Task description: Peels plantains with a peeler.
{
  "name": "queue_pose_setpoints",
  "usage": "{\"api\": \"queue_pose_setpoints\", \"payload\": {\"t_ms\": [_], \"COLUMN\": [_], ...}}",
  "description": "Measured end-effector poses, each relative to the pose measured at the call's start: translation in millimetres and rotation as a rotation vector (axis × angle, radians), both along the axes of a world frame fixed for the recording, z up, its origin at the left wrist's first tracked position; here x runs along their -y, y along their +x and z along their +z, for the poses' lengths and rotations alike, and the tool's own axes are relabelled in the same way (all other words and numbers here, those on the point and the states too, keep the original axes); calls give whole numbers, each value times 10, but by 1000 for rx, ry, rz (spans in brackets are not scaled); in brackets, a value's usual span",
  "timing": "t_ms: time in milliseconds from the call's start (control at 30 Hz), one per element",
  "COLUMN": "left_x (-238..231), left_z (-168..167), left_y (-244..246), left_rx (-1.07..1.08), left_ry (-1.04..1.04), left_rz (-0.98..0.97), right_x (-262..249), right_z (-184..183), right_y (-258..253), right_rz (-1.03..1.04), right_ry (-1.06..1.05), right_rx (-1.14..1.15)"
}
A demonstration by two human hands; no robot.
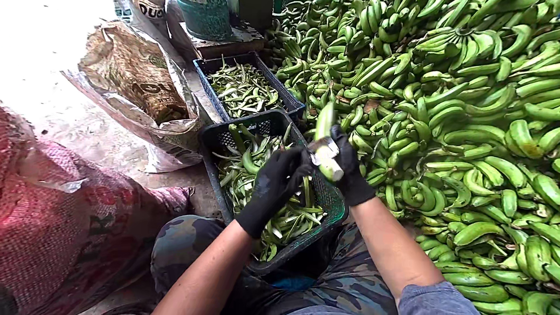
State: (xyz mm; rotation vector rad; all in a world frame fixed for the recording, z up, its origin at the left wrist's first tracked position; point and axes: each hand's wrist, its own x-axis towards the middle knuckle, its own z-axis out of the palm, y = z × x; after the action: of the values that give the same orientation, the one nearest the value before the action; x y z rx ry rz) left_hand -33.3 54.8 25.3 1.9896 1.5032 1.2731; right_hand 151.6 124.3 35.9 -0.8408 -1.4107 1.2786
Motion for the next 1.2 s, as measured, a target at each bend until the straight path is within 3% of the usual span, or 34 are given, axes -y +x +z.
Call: {"api": "queue_pose_setpoints", "payload": {"t_ms": [133, 200, 333, 500, 667, 767, 900, 1000, 1067, 1200], "left_x": [-212, -212, -153, 22, 104, 26, -210, -229, -197, -115], "left_z": [104, 138, 18, -179, -201, -147, -119, -55, -12, -73], "left_y": [-313, -372, -124, 237, 283, 202, -125, -340, -340, -82], "left_rx": [87, 135, 68, -56, -138, -124, -10, 86, 113, 74], "left_ry": [-98, -139, -110, 39, 170, 94, -33, -181, -210, -67], "left_rz": [171, 204, 82, 16, 65, 69, 109, 149, 158, 26], "right_x": [193, 190, 35, -229, -289, -186, -10, 100, 75, -16], "right_z": [123, 53, -116, 65, 161, 135, 90, 162, 70, -32], "right_y": [-123, -100, -33, -89, -100, -121, -116, -141, -112, -79], "right_rz": [360, 415, 129, -403, -627, -457, 178, 442, 423, 50], "right_ry": [-256, -261, -166, -109, -131, -123, -113, -225, -255, -380], "right_rx": [89, 46, -167, -360, -347, -135, 105, 299, 229, -311]}}
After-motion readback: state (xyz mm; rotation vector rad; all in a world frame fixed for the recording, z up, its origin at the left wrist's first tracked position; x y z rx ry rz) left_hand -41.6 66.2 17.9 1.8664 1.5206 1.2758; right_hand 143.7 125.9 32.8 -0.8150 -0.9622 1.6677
